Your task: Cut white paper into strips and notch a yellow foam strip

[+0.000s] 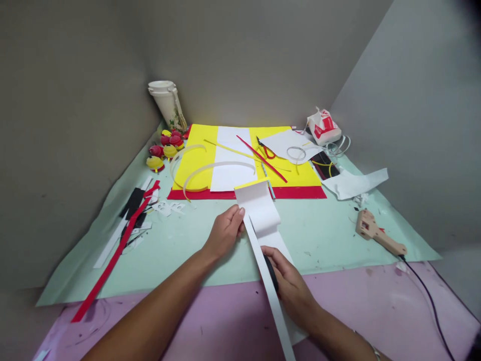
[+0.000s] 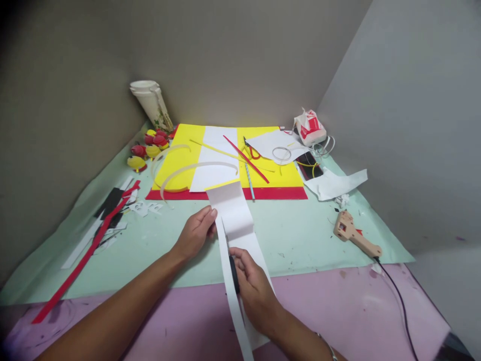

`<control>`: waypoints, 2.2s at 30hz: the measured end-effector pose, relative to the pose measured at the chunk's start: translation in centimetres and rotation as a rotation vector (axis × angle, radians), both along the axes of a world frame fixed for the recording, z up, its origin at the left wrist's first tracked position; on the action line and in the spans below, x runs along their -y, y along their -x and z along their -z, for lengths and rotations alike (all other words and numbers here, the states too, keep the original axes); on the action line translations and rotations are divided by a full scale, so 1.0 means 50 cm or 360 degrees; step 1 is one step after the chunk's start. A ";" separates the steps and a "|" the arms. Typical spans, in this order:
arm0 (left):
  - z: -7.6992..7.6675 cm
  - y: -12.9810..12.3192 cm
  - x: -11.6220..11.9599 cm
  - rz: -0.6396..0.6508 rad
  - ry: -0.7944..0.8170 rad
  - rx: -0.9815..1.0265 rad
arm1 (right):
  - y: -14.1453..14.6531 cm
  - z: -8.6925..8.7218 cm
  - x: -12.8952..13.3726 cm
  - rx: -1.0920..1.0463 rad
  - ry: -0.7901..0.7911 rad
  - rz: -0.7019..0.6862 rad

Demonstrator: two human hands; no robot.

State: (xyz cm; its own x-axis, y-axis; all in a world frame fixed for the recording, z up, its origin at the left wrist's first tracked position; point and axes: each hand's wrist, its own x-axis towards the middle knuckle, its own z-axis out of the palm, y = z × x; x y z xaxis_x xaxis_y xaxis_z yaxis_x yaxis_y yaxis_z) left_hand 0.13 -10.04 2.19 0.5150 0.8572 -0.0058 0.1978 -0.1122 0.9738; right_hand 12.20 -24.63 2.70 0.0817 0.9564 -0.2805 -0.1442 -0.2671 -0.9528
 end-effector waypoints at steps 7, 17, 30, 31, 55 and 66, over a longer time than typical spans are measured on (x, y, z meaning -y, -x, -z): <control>0.000 0.001 0.000 0.0006 0.0001 0.0010 | 0.000 0.003 -0.001 0.0035 -0.0020 0.0000; 0.002 0.001 -0.002 -0.0041 0.0035 0.0017 | 0.000 0.012 0.001 -0.0018 -0.0020 -0.0017; 0.004 0.002 -0.001 0.0018 0.0001 0.0006 | -0.001 0.009 0.000 -0.0012 -0.0072 -0.0023; 0.004 0.003 -0.001 0.0018 0.0002 0.0005 | -0.001 0.010 0.000 -0.0013 -0.0072 -0.0022; 0.007 0.001 -0.002 0.0031 0.0014 0.0003 | -0.002 0.010 0.001 0.0036 -0.0036 -0.0020; 0.007 0.001 -0.001 0.0037 0.0027 0.0001 | -0.002 0.016 0.002 -0.0042 -0.0050 -0.0022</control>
